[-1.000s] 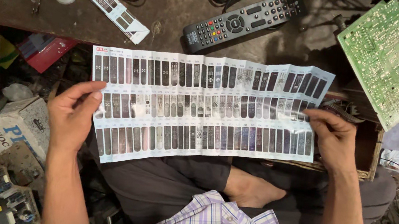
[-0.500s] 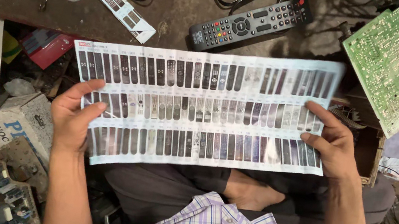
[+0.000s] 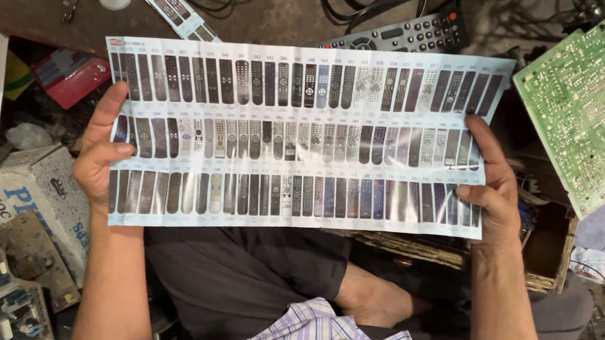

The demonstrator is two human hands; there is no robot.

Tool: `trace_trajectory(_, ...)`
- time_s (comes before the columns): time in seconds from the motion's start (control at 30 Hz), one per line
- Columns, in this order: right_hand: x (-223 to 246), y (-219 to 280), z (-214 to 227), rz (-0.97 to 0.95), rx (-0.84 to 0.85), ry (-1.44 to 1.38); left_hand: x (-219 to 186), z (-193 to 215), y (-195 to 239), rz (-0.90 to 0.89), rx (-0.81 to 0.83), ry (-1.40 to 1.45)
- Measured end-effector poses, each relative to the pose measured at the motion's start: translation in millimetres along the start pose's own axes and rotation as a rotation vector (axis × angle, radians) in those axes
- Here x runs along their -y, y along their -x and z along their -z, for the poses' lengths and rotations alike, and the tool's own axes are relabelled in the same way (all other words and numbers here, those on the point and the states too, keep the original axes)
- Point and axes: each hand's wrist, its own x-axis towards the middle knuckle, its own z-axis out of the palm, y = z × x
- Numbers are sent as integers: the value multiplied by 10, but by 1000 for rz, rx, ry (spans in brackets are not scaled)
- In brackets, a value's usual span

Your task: The person reviews a sheet of remote control button labels, then selects a label and applies it to a remote control. The person then uses a multimeter to test points on a green circuit board.

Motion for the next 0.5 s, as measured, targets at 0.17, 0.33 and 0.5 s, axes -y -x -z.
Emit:
trace_trajectory(0.17, -31, 38, -18, 14, -47, -29, -5, -45, -11, 13, 0, -17)
trace_trajectory(0.33, -100, 6, 128, 0, 4, -126, 9, -123, -4, 23, -35, -162)
trace_trajectory(0.5, -113, 27, 218, 17, -27, -14, 3, -177, 7, 6, 1, -127)
